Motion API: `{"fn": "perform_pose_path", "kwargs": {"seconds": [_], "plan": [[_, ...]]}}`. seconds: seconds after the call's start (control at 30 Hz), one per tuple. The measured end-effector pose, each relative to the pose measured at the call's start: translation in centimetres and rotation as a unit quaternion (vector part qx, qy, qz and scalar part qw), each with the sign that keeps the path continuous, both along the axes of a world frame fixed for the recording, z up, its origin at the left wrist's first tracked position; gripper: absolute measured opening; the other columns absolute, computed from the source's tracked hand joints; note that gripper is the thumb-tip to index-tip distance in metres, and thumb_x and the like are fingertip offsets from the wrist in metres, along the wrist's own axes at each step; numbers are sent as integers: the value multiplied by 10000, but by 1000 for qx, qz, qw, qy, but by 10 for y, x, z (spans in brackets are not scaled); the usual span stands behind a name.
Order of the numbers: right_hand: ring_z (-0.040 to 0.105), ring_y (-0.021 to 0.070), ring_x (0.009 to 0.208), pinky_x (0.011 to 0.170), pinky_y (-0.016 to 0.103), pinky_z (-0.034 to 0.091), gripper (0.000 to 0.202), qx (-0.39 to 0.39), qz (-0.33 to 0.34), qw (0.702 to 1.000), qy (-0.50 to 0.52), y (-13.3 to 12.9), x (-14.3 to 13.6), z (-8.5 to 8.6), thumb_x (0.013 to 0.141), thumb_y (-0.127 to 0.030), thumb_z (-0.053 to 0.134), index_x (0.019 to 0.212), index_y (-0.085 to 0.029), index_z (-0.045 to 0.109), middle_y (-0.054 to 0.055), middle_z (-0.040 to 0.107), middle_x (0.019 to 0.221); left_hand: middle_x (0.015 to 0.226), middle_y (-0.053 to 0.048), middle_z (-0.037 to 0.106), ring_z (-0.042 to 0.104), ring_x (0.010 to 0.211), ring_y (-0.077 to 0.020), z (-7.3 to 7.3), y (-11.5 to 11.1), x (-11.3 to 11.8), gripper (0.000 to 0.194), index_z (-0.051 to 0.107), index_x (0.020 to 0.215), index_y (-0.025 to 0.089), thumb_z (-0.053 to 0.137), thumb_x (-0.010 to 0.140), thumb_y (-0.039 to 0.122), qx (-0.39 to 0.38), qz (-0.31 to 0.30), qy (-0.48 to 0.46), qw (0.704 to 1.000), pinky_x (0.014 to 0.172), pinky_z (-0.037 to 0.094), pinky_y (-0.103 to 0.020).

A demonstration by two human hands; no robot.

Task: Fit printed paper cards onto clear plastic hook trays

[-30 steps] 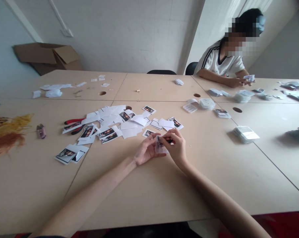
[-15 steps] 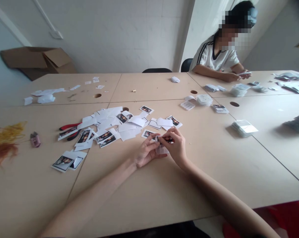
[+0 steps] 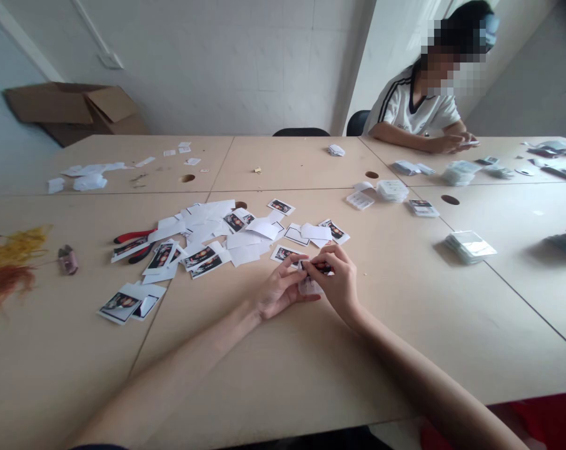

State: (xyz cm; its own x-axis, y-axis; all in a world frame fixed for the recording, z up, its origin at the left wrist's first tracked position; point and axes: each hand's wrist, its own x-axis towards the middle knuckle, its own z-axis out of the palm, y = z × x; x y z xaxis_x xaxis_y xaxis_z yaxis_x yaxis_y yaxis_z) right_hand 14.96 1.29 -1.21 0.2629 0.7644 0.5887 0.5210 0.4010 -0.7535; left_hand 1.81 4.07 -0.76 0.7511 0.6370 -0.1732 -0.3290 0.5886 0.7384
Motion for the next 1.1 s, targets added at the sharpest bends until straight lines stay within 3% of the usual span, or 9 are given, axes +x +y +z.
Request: {"fn": "perform_pose_path", "kwargs": {"seconds": [1.1], "plan": [[524,113,624,534,233,438,86,-17,-25,1000,-8,-2,-3,2,699,-221,594,621,-189,580,-1,495,705,970,-5,522,541,892,-184,-3,1,1,197,449,969,258,484,789,185,0,-5,-4,1000,792,431,-465]]}}
